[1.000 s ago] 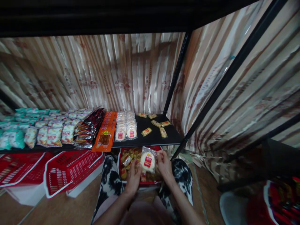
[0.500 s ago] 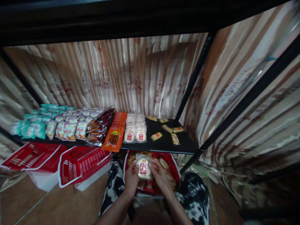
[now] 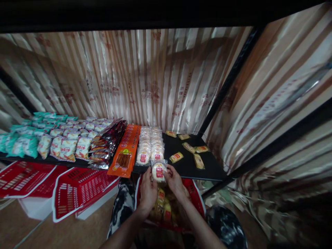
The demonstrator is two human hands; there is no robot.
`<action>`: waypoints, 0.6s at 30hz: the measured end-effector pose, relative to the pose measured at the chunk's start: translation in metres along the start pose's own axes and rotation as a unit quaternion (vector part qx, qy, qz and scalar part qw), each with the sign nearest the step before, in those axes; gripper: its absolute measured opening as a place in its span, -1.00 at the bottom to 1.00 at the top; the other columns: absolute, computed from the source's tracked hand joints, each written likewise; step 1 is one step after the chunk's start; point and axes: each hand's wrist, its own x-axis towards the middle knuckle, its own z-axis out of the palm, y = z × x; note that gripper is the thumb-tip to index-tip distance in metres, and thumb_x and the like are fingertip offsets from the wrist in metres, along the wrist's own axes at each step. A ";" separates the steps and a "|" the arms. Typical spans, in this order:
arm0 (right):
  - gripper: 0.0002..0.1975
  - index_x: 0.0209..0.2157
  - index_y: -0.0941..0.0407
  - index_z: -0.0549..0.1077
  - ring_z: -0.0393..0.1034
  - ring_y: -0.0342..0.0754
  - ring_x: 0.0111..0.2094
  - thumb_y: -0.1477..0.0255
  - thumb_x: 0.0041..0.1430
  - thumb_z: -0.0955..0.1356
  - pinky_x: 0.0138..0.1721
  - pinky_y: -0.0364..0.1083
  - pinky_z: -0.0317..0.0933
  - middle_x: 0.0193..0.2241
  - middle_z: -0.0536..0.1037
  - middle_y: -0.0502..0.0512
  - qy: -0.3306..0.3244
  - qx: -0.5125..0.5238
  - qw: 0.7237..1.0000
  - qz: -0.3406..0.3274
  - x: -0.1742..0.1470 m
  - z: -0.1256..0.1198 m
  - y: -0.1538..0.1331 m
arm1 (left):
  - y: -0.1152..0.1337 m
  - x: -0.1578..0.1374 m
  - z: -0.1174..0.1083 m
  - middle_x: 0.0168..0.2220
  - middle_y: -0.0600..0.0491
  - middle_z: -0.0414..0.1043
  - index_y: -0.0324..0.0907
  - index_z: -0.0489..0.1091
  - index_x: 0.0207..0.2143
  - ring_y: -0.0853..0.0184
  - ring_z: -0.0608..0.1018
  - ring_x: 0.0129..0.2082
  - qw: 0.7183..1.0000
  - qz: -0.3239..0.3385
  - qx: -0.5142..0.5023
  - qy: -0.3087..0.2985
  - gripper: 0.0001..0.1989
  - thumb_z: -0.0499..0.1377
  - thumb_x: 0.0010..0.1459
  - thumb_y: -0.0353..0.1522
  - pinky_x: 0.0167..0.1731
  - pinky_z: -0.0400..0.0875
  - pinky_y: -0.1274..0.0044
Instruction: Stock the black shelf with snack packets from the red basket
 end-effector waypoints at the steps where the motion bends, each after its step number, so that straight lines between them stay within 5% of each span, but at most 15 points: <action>1: -0.60 -0.17 0.11 0.32 0.43 -0.06 -0.51 0.23 -0.06 0.30 -0.46 -0.11 0.32 -0.52 0.52 -0.01 0.005 -0.011 1.000 -0.001 0.009 0.001 0.000 | 0.001 0.006 0.001 0.09 -0.13 0.26 -0.25 0.13 0.13 0.29 0.37 0.04 1.000 0.015 0.012 -0.003 -0.50 -0.04 0.10 -0.44 0.05 0.26 0.43; 8: -0.65 -0.14 0.10 0.36 0.42 -0.08 -0.43 0.30 0.01 0.26 -0.36 -0.12 0.30 -0.42 0.51 0.01 0.032 -0.181 0.983 0.005 0.049 0.007 -0.006 | 0.005 0.037 0.009 0.13 -0.14 0.22 -0.32 0.30 0.03 0.26 0.27 0.14 0.988 0.078 0.131 -0.036 -0.55 -0.09 0.08 -0.52 0.15 0.15 0.41; 18: -0.55 0.02 0.07 0.28 0.38 -0.06 -0.35 0.31 0.06 0.28 -0.28 -0.11 0.25 -0.28 0.46 0.08 0.043 -0.319 0.947 0.002 0.045 0.010 -0.003 | -0.004 0.043 0.017 0.17 -0.08 0.19 -0.26 0.28 0.07 0.19 0.23 0.16 0.961 0.113 0.235 -0.091 -0.51 -0.11 0.08 -0.53 0.13 0.20 0.35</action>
